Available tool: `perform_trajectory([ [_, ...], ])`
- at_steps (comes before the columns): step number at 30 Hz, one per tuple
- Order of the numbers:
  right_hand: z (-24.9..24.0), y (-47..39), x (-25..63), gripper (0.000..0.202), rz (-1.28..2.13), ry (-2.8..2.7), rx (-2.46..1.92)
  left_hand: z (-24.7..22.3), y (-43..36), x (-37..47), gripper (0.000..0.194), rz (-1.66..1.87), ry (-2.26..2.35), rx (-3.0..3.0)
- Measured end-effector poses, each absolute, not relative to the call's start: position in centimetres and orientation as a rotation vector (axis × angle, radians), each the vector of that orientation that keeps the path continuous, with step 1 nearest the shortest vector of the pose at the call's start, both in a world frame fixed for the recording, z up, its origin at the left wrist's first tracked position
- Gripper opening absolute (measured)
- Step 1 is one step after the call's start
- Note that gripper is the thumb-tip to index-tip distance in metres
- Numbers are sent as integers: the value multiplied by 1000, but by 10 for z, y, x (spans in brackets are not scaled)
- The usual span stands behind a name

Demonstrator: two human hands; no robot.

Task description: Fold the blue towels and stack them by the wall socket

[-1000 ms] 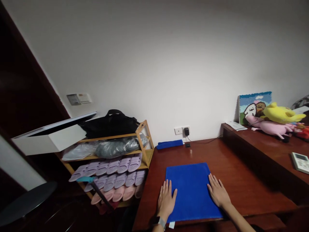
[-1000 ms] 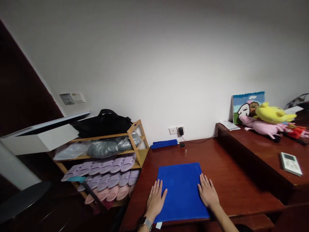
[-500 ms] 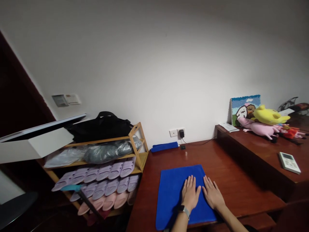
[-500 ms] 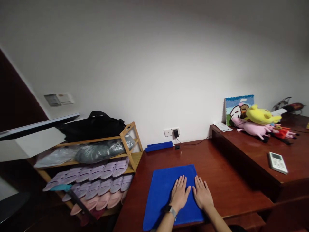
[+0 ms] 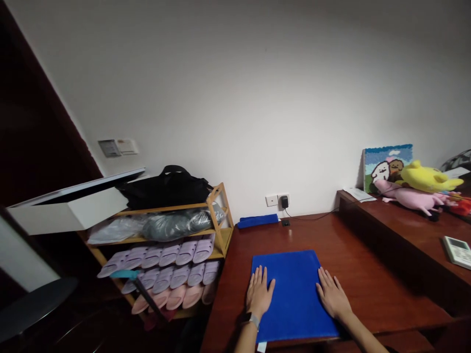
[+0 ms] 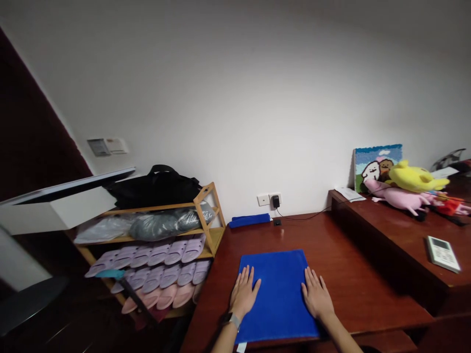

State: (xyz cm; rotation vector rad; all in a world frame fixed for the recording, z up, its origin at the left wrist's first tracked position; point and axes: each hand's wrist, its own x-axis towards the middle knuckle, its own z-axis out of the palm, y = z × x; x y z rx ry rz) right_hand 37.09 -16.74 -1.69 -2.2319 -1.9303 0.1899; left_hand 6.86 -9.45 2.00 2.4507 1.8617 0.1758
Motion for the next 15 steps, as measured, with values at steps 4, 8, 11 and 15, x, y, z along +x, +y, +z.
perform_trajectory([
  [4, -10, -160, 370, 68, 171, -1956, -2256, 13, -94, 72, 78, 218, 1888, 2463],
  [8, 2, -145, 370, 70, 177, -1929, -2279, 7, -90, 71, 76, 254, 1881, 2472],
  [11, 2, -134, 371, 69, 241, -1890, -2277, 7, -88, 69, 76, 254, 1869, 2468],
  [15, -6, -128, 371, 70, 260, -1863, -2273, 11, -90, 70, 77, 223, 1857, 2454],
])
